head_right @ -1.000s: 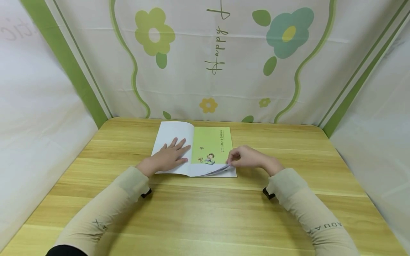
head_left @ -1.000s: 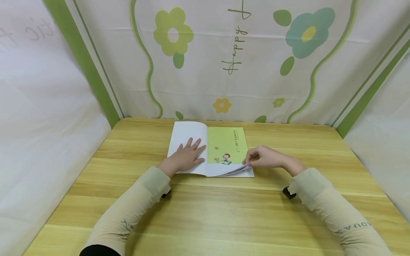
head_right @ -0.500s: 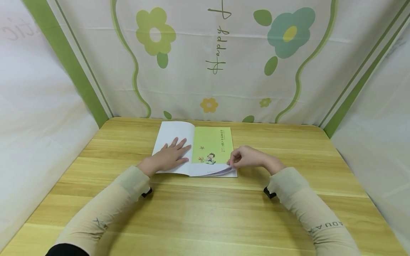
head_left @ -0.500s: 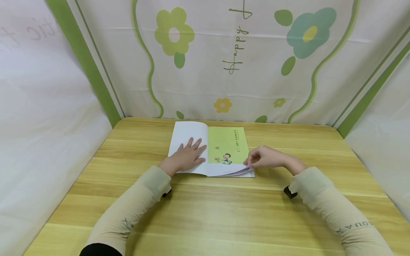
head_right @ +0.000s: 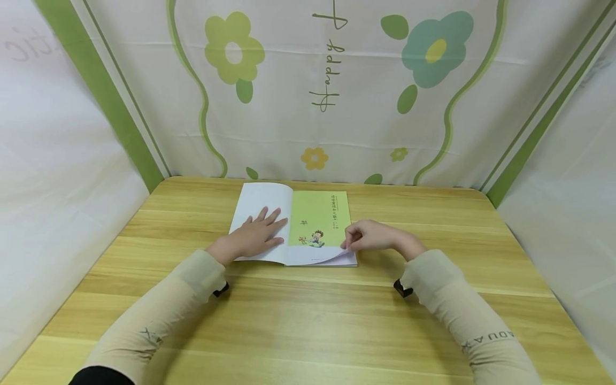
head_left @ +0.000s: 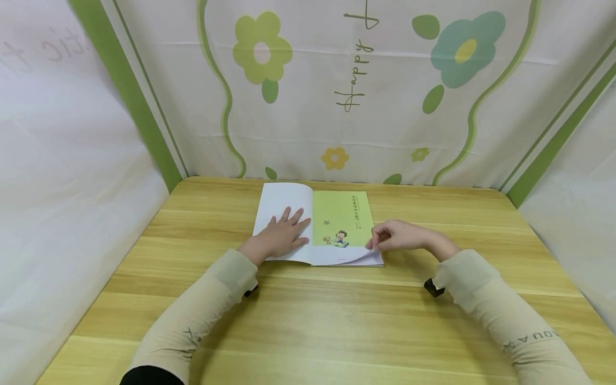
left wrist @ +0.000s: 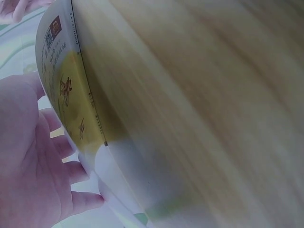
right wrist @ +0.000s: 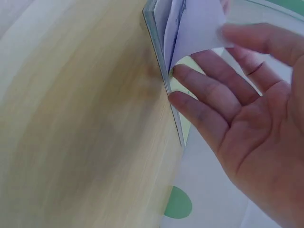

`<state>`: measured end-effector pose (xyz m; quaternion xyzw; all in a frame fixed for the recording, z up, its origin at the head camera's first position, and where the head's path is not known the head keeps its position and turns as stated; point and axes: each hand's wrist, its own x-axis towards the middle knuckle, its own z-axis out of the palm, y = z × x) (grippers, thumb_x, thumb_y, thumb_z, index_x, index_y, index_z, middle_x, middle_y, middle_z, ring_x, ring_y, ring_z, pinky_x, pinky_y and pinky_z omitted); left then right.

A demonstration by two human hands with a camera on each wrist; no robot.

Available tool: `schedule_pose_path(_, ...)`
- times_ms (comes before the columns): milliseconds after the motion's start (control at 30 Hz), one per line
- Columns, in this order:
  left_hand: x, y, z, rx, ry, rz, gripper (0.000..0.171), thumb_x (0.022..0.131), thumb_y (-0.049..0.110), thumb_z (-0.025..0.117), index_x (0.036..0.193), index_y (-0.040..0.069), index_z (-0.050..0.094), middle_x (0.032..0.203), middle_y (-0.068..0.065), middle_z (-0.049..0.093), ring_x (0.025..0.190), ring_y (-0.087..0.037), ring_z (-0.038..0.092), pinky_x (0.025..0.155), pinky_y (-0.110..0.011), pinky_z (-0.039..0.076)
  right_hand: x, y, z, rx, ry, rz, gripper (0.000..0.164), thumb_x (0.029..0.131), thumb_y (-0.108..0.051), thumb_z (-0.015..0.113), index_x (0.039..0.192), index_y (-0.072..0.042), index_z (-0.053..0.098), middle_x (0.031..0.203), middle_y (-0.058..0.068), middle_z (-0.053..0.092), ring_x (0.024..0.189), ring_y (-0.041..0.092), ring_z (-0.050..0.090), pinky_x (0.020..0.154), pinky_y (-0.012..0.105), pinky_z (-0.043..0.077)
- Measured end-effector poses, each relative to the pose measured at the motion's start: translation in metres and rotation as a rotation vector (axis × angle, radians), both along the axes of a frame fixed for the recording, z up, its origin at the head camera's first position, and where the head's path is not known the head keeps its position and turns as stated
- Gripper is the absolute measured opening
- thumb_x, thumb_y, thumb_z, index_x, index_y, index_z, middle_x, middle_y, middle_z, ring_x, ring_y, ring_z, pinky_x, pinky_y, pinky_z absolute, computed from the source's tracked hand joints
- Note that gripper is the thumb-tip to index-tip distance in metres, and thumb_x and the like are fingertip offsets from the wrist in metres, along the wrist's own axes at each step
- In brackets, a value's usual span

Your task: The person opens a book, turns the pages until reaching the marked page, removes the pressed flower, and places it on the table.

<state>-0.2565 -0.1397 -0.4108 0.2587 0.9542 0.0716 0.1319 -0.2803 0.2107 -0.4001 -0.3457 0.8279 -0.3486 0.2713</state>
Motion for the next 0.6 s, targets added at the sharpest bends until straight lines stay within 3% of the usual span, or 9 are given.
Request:
schedule_pose_path(167, 0.000, 0.000, -0.001, 0.001, 0.002, 0.001, 0.064, 0.110, 0.045, 0.042, 0.165, 0.015, 0.025, 0.171, -0.013, 0.006, 0.154, -0.042, -0.001, 0.118, -0.068, 0.014, 0.007, -0.003, -0.003, 0.106, 0.196, 0.014, 0.016, 0.093, 0.000, 0.069, 0.086, -0.015, 0.067, 0.121, 0.010, 0.073, 0.118, 0.032, 0.065, 0.102, 0.048, 0.050)
schedule_pose_path(267, 0.000, 0.000, -0.001, 0.001, 0.004, 0.003, 0.064, 0.110, 0.045, 0.042, 0.165, 0.015, 0.025, 0.171, -0.012, 0.006, 0.155, -0.042, -0.001, 0.118, -0.067, 0.014, 0.012, -0.005, -0.006, 0.173, 0.351, 0.047, 0.021, 0.089, 0.002, 0.071, 0.089, -0.019, 0.069, 0.125, 0.011, 0.072, 0.120, 0.033, 0.064, 0.102, 0.050, 0.050)
schedule_pose_path(367, 0.000, -0.001, -0.001, -0.001, 0.005, 0.005, 0.064, 0.110, 0.045, 0.042, 0.165, 0.015, 0.025, 0.171, -0.012, 0.006, 0.155, -0.042, -0.001, 0.118, -0.067, 0.014, 0.014, -0.007, -0.007, 0.190, 0.465, 0.039, 0.020, 0.090, 0.005, 0.071, 0.098, -0.012, 0.075, 0.127, 0.016, 0.070, 0.121, 0.038, 0.064, 0.101, 0.051, 0.051)
schedule_pose_path(467, -0.001, -0.001, -0.001, 0.003, 0.001, 0.004, 0.064, 0.110, 0.045, 0.042, 0.165, 0.015, 0.025, 0.171, -0.012, 0.005, 0.154, -0.042, -0.002, 0.118, -0.067, 0.014, 0.013, -0.008, -0.009, 0.217, 0.531, -0.055, 0.021, 0.095, -0.001, 0.070, 0.116, -0.002, 0.073, 0.133, 0.022, 0.064, 0.123, 0.042, 0.061, 0.103, 0.054, 0.048)
schedule_pose_path(533, -0.001, -0.001, -0.001, 0.002, -0.007, 0.005, 0.064, 0.110, 0.046, 0.041, 0.165, 0.016, 0.024, 0.171, -0.011, 0.004, 0.154, -0.042, -0.003, 0.118, -0.067, 0.013, 0.012, -0.008, -0.009, 0.231, 0.522, -0.154, 0.036, 0.099, -0.009, 0.068, 0.133, 0.002, 0.065, 0.138, 0.026, 0.059, 0.116, 0.044, 0.064, 0.104, 0.056, 0.047)
schedule_pose_path(600, -0.002, -0.001, -0.002, 0.004, -0.011, 0.003, 0.064, 0.111, 0.046, 0.041, 0.165, 0.016, 0.024, 0.171, -0.011, 0.003, 0.154, -0.042, -0.003, 0.118, -0.067, 0.013, 0.011, -0.008, -0.008, 0.224, 0.475, -0.265, 0.055, 0.100, -0.015, 0.067, 0.149, 0.002, 0.049, 0.144, 0.030, 0.052, 0.119, 0.046, 0.061, 0.104, 0.058, 0.046)
